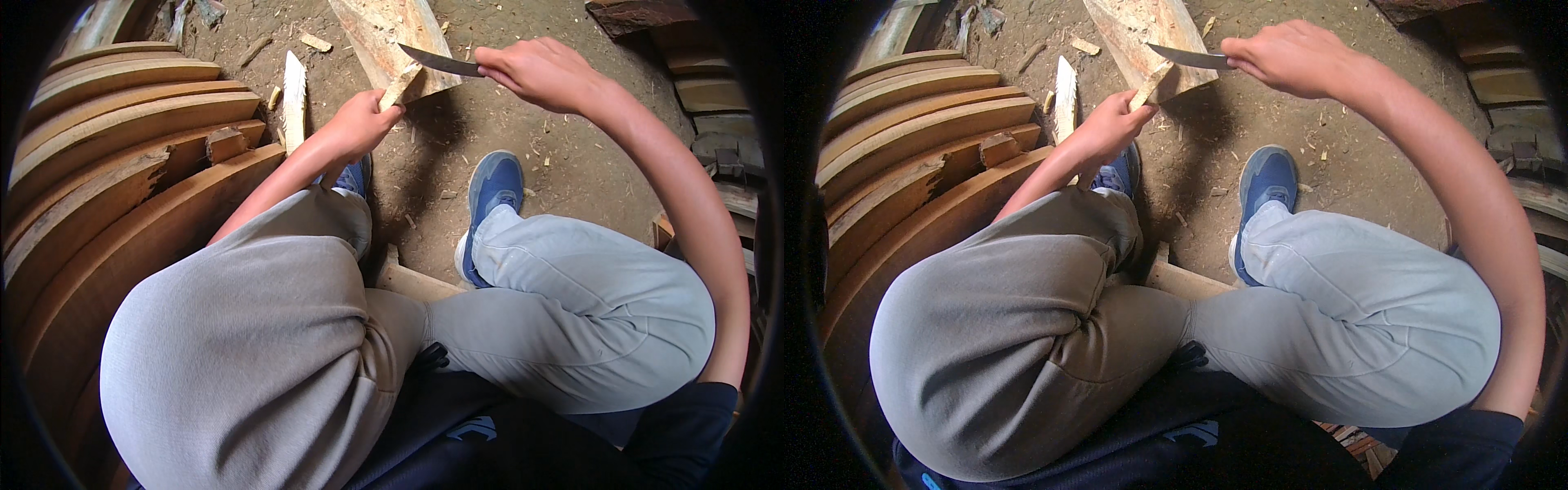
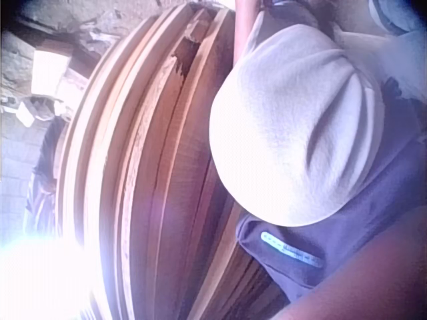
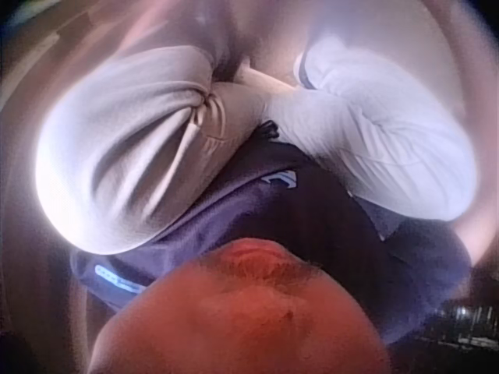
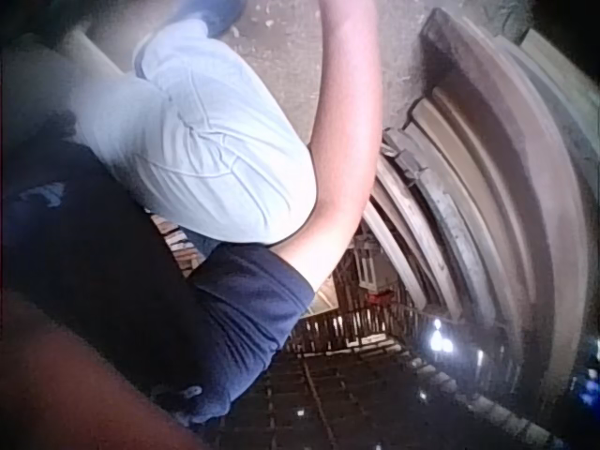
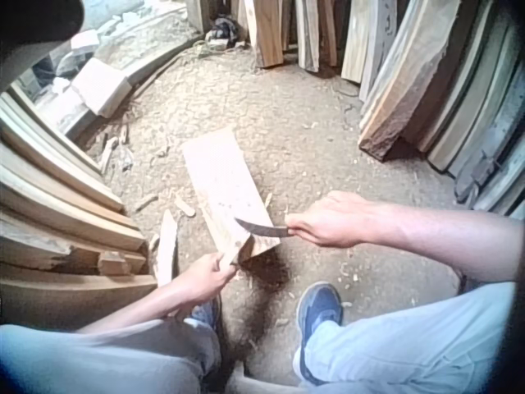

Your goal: The person sits on the ground and uses a knife to carve a small piece of wood held in the left hand. The person repeatedly shaves thin layers from the wood, rotating it to work different sides, and occasionally pauses to inspect the carved surface.

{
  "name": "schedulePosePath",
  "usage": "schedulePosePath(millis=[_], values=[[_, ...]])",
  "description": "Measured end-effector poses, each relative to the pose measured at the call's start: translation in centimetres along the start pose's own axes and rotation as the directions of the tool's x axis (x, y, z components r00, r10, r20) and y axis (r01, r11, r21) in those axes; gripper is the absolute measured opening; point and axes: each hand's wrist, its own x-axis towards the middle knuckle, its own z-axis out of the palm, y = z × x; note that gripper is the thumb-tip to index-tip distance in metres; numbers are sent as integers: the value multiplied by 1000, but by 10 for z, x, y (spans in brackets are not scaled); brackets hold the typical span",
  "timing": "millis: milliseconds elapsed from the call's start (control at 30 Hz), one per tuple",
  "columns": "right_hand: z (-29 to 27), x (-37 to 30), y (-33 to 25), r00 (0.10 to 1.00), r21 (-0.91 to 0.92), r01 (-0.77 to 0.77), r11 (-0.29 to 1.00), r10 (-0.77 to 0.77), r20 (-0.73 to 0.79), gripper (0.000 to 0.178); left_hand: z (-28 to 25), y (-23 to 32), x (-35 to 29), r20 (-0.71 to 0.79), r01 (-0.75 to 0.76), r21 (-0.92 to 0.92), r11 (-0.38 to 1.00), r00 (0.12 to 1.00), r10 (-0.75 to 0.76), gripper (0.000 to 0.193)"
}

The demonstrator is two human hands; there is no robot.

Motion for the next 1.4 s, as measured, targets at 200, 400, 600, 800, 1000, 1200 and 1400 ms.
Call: schedulePosePath(millis=[200, 400, 600, 800, 1000, 1200, 1400], values=[[-16, 10, -6, 996, -30, 30, 999, -27, 79, 23, -2, -3, 4, -14, -77, 110, 991, 997, 78, 31], [-11, 31, -8, 994, 91, 47, 995, -56, 99, 26, -6, 9, -1, 42, 7, 68, 998, 999, -10, 28], [4, 48, 6, 976, 336, 150, 930, -194, 102, 31, 1, -13, 12, 39, -89, -12, 996, 995, 89, 25], [18, 27, 11, 996, 720, -77, 690, 20, 88, 38, -1, -10, 7, 36, -43, 10, 999, 998, 42, 25], [3, 9, 9, 995, 393, -73, 916, 95, -38, 37, -4, 1, 1, 120, 59, -266, 962, 992, -27, 23], [1, 3, -1, 993, 151, -107, 983, 113, -28, 33, -7, 4, -4, 204, 130, -394, 910, 978, -51, 26], [-2, 6, -2, 996, 114, -94, 989, 93, 16, 32, -7, 3, -5, 215, 122, -358, 926, 975, -45, 27]])
